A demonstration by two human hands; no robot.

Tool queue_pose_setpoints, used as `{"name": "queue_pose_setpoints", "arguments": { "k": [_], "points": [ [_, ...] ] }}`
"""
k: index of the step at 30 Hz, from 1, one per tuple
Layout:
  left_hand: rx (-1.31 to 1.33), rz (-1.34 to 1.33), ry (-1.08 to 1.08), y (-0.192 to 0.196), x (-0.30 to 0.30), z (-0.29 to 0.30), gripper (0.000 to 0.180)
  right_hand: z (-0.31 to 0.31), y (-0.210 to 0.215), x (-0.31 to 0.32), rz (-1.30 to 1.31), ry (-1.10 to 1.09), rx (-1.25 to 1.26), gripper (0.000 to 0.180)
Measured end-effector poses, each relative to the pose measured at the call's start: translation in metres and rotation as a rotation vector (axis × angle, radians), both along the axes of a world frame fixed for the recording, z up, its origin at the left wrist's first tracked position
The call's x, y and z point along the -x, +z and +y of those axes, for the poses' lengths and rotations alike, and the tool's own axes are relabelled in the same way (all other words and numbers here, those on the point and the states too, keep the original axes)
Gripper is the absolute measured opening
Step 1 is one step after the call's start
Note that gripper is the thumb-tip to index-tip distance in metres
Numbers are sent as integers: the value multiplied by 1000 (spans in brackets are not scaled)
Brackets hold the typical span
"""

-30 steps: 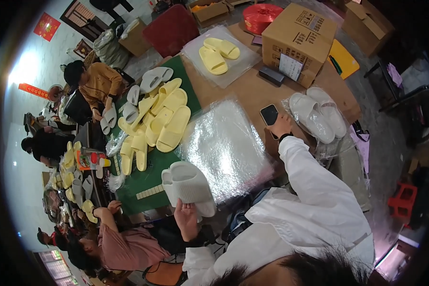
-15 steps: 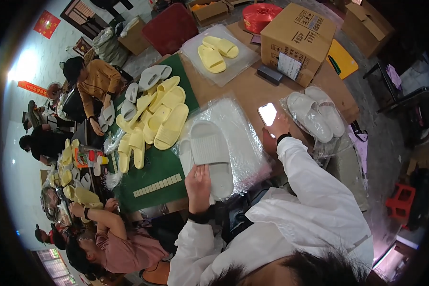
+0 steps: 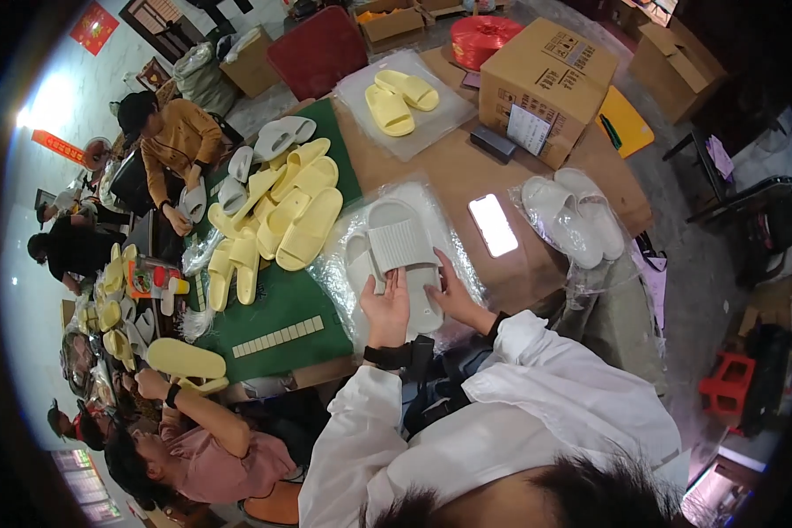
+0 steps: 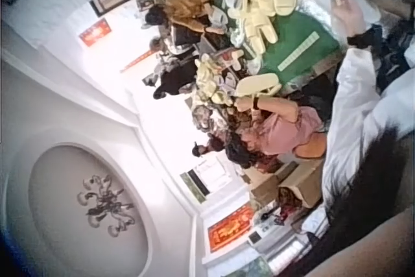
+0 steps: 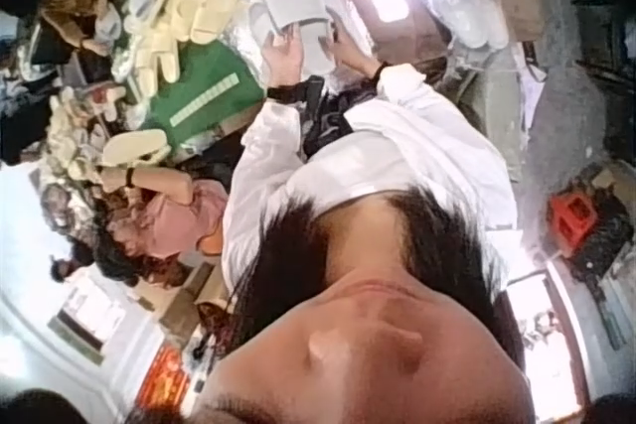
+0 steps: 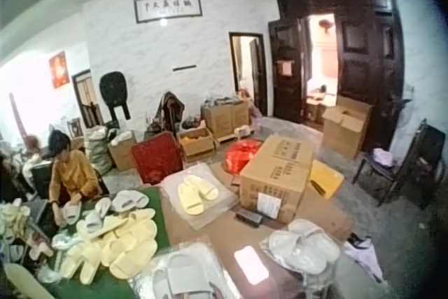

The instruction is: The recorder picks up finished foam sandals, pairs them, and places them into a large storage bag.

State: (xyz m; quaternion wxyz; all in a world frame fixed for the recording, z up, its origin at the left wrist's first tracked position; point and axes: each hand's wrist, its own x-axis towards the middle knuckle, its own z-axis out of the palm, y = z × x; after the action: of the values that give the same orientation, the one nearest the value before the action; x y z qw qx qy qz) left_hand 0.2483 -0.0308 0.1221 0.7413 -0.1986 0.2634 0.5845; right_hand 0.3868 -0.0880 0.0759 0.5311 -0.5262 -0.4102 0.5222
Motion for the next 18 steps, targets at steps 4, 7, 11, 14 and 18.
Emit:
{"name": "queue_pose_setpoints", "arguments": {
  "k": [4,7,11,14,18],
  "points": [
    [134,95,-64,8,-15,-2,33,10,-14,-11,-312,-117,8,64],
    [125,334,-432,-42,11,-9,36,10,-25,-16,-405,-161,-88,57],
    [-102,1136,-830,-91,40,-42,26,5,-35,-26,-452,-149,107,53],
    [-551,1886,-1008,-123,63,-74,16,6,-38,-23,-543,-188,-18,52],
    [-1052,2272,-958,-95,61,-102,18,8,-48,-19,-519,-165,-75,52]
  ]
}}
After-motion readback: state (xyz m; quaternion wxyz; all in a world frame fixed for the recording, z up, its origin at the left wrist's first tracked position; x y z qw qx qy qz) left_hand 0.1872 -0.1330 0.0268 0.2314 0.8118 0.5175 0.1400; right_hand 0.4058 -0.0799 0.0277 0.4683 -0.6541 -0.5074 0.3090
